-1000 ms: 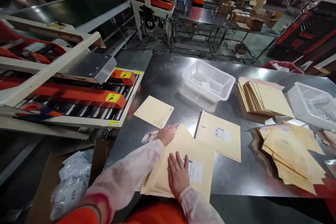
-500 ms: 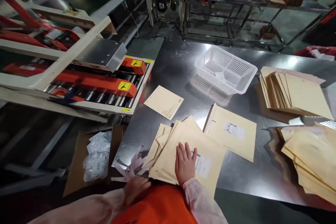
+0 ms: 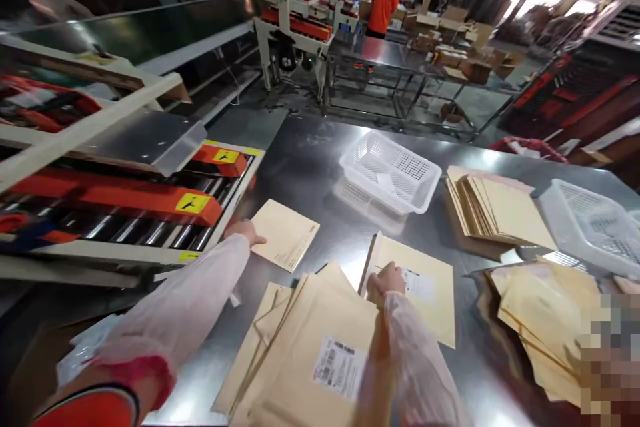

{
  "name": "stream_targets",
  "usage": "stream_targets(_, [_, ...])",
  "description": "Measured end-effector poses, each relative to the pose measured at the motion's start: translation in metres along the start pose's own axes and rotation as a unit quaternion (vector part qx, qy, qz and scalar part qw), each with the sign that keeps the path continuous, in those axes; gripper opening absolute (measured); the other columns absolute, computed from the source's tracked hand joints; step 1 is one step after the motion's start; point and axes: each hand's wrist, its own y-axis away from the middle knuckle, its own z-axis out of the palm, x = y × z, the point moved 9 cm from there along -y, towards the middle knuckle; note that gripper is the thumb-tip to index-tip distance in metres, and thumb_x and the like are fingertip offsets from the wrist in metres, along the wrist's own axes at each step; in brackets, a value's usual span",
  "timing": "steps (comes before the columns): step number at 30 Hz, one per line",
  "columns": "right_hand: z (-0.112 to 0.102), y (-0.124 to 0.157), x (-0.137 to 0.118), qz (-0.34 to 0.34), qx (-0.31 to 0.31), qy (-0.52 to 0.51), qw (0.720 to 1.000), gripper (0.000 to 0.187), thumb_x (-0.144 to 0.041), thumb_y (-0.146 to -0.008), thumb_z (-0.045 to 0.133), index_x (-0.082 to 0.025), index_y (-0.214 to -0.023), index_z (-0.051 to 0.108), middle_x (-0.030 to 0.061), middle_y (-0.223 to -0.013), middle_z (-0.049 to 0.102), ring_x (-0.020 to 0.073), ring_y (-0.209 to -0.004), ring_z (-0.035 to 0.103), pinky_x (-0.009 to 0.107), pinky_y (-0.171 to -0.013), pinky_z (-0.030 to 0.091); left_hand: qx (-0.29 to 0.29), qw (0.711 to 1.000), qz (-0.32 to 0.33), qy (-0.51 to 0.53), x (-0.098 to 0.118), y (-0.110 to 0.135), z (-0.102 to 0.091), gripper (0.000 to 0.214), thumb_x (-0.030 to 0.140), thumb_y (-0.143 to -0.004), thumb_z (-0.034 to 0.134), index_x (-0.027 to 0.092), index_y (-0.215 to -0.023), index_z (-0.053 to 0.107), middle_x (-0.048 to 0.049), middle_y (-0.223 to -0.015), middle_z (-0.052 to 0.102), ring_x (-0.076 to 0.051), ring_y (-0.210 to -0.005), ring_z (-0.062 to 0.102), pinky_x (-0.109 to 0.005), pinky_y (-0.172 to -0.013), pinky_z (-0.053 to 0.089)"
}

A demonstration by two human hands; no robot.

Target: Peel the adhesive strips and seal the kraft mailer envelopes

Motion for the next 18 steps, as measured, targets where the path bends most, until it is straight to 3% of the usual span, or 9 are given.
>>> stream_targets(3, [0.007,-0.013,0.009,0.02,0.0,0.024,1.0,0.041,-0.028,-0.082,0.064,-0.003,-0.115,0.061,0.0222,-0.108,0.065,0.0287,-0.094,0.067,0.034,-0.075,0.048,-0.031,0.999,0.037,0.003,-0.008,-0.009,0.004,0.053,0.053,-0.066,0.078,0.013,-0.1,0.07,-0.0188,-0.12,0.071,-0.033,-0.111,0.066,-0.033,-0.086,0.051])
stream_targets(5, [-0.002,-0.024,0.017,0.025,0.008,0.033,0.999,0.029,-0.017,-0.086,0.054,-0.005,-0.11,0.065,0.021,-0.105,0.067,0.0269,-0.094,0.068,0.033,-0.075,0.047,-0.009,0.996,0.08,0.026,-0.013,-0.009,-0.011,0.041,0.053,-0.074,0.068,0.014,-0.087,0.069,-0.0174,-0.11,0.074,-0.032,-0.106,0.067,-0.032,-0.082,0.05])
stream_targets(8, [-0.04,-0.038,0.037,0.037,0.031,0.042,0.998,0.028,-0.013,-0.09,0.046,-0.007,-0.101,0.07,0.0193,-0.099,0.067,0.0244,-0.089,0.067,0.033,-0.072,0.045,0.041,0.987,0.11,0.11,-0.03,0.008,-0.044,0.029,0.042,-0.081,0.056,0.015,-0.078,0.064,-0.0126,-0.095,0.075,-0.028,-0.099,0.068,-0.03,-0.078,0.05])
stream_targets(11, [-0.099,-0.03,0.063,0.058,0.095,0.049,0.993,0.036,-0.023,-0.097,0.038,-0.01,-0.112,0.068,0.0191,-0.111,0.063,0.0225,-0.088,0.064,0.033,-0.068,0.041,0.12,0.936,0.081,0.32,-0.07,0.05,-0.078,0.024,0.039,-0.078,0.06,0.017,-0.088,0.064,0.0014,-0.088,0.074,-0.019,-0.091,0.066,-0.025,-0.074,0.05])
stream_targets(13, [-0.137,-0.001,0.076,0.071,0.162,0.058,0.982,0.043,-0.027,-0.1,0.033,-0.015,-0.132,0.058,0.0181,-0.12,0.06,0.0211,-0.088,0.062,0.032,-0.065,0.037,0.156,0.89,0.039,0.426,-0.101,0.087,-0.088,0.033,0.047,-0.074,0.065,0.022,-0.096,0.064,0.0112,-0.068,0.067,-0.013,-0.067,0.059,-0.02,-0.057,0.043])
stream_targets(15, [-0.154,0.047,0.074,0.056,0.219,0.071,0.972,0.047,-0.027,-0.099,0.035,-0.019,-0.144,0.047,0.0152,-0.119,0.061,0.0187,-0.079,0.059,0.031,-0.06,0.031,0.127,0.864,0.018,0.488,-0.118,0.124,-0.083,0.043,0.056,-0.067,0.072,0.027,-0.098,0.064,0.0153,-0.053,0.057,-0.008,-0.047,0.041,-0.017,-0.044,0.028])
stream_targets(17, [-0.135,0.101,0.051,-0.016,0.202,0.068,0.977,0.047,-0.027,-0.095,0.042,-0.02,-0.141,0.049,0.0112,-0.107,0.065,0.0158,-0.068,0.056,0.03,-0.057,0.027,0.062,0.826,0.016,0.559,-0.118,0.157,-0.068,0.054,0.058,-0.054,0.08,0.031,-0.099,0.063,0.0166,-0.054,0.06,-0.008,-0.045,0.042,-0.017,-0.043,0.029])
stream_targets(18, [-0.111,0.127,0.031,-0.077,0.15,0.047,0.985,0.045,-0.025,-0.093,0.045,-0.019,-0.137,0.053,0.0094,-0.1,0.067,0.0152,-0.066,0.055,0.029,-0.057,0.028,0.027,0.806,0.01,0.591,-0.115,0.171,-0.056,0.062,0.055,-0.046,0.084,0.033,-0.1,0.063,0.0163,-0.06,0.066,-0.01,-0.05,0.051,-0.019,-0.045,0.036])
